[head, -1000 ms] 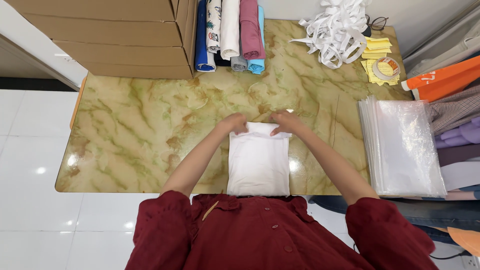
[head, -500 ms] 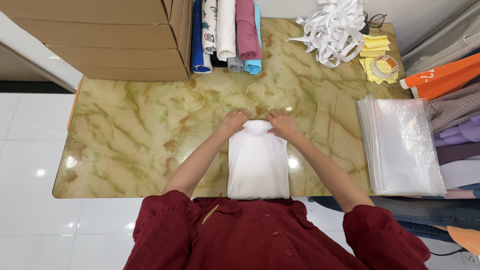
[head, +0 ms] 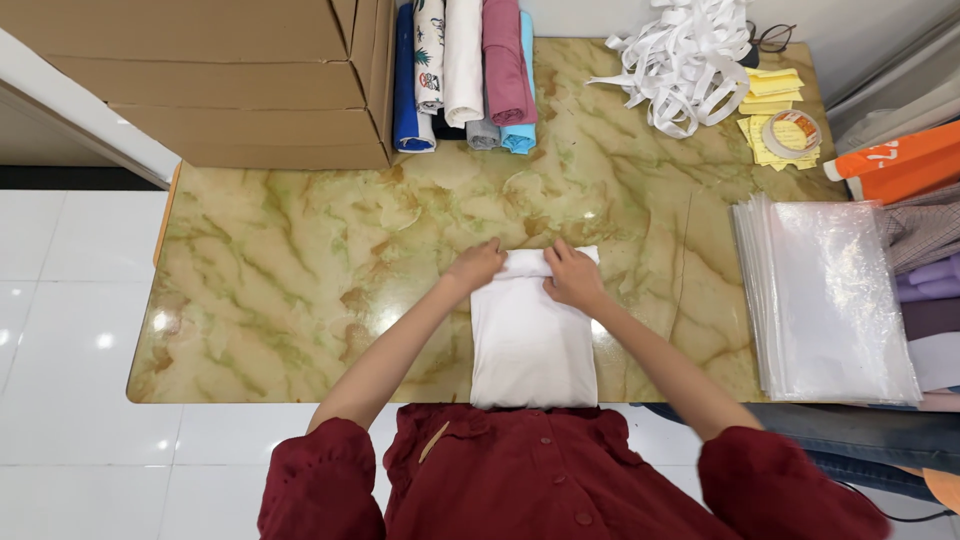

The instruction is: The person takes a light blue t-shirt, a maroon t-shirt, a white t-shirt, and a pair of jeans from a clothing rack. They fold each item by hand on a marble-patterned table and place them in a neat stack.

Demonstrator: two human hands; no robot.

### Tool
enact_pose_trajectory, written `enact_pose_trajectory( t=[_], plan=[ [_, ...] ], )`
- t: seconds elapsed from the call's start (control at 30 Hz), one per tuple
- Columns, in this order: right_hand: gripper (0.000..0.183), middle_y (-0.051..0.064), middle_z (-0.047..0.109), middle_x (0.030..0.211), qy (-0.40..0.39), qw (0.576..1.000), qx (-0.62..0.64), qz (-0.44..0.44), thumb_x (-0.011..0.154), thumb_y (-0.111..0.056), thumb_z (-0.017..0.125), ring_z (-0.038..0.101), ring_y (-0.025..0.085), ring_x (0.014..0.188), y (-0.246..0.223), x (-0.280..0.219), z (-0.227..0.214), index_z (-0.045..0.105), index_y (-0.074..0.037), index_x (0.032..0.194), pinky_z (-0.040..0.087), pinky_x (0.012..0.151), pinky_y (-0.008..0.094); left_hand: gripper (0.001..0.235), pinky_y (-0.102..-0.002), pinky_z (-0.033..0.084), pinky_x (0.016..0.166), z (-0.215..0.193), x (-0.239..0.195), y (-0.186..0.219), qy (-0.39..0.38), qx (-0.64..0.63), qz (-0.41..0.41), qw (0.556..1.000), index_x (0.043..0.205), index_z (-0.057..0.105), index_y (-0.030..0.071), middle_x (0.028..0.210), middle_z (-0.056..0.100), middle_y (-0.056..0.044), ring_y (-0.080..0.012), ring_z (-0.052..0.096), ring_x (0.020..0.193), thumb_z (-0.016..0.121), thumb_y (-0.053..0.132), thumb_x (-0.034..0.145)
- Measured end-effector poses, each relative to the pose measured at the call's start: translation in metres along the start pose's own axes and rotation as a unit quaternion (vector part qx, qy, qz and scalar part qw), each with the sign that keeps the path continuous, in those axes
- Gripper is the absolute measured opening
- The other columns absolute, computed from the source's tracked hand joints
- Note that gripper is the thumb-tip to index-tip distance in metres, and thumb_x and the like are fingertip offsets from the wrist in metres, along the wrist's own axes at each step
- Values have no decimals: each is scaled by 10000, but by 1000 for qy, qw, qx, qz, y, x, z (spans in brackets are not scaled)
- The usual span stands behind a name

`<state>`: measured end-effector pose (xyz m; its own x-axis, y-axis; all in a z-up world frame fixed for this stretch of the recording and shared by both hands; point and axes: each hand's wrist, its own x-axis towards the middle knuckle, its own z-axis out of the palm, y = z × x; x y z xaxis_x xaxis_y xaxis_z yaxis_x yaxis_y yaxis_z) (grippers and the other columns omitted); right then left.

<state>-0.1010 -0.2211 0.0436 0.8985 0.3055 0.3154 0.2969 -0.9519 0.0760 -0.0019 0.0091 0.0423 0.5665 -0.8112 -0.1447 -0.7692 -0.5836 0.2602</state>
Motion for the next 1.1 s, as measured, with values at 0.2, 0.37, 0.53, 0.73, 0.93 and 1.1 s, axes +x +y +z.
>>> enact_pose_trajectory(
  t=[0.2, 0.37, 0.53, 0.73, 0.93, 1.1],
  plan=[
    [194, 113, 701, 889, -183, 863, 466, 71, 854, -187, 768, 701, 301, 821, 45, 18, -31, 714, -90, 1013, 557, 733, 399, 259, -475, 574, 905, -1, 27, -21, -52, -93, -3, 994, 852, 707, 128, 1090, 569, -115, -403, 625, 1129, 864, 294, 730],
    [491, 111, 698, 1135, -250, 903, 342, 75, 714, -337, 892, 658, 382, 1127, 62, 49, -34, 708, -167, 1135, 522, 958, 486, 582, -567, 526, 958, 3, 44, -21, -121, -91, -55, 987, 1188, 550, 127, 1219, 532, -173, -425, 572, 1222, 881, 327, 753],
    [618, 113, 766, 1119, -421, 844, 314, 108, 652, -471, 923, 685, 340, 1146, 65, 56, -22, 746, -166, 1159, 537, 974, 445, 656, -533, 538, 983, 21, 66, -26, -209, -54, -20, 976, 1214, 656, 89, 1206, 654, -211, -402, 633, 1211, 914, 408, 703],
    [558, 106, 714, 1036, -257, 944, 192, 75, 659, -442, 905, 690, 365, 1057, 68, 59, 6, 702, -150, 1089, 555, 898, 458, 710, -532, 555, 959, -21, 72, -33, -120, -31, -10, 992, 1288, 574, 47, 1186, 654, -241, -445, 633, 1176, 925, 264, 711],
    [615, 94, 453, 1103, -69, 995, 30, 63, 680, -267, 871, 688, 365, 851, 63, 59, 35, 470, -123, 1124, 558, 775, 467, 143, -349, 551, 724, 21, 87, -41, 319, 183, 52, 928, 924, 539, 158, 891, 535, -67, -258, 630, 887, 669, 205, 890],
    [656, 118, 526, 1285, -156, 954, 224, 121, 753, -560, 778, 572, 397, 1223, 73, 49, 51, 393, -206, 1149, 417, 994, 517, 175, -333, 504, 680, 28, 81, -30, 373, 213, 19, 903, 863, 452, 161, 865, 479, -39, -224, 580, 820, 610, 184, 934]
  ],
)
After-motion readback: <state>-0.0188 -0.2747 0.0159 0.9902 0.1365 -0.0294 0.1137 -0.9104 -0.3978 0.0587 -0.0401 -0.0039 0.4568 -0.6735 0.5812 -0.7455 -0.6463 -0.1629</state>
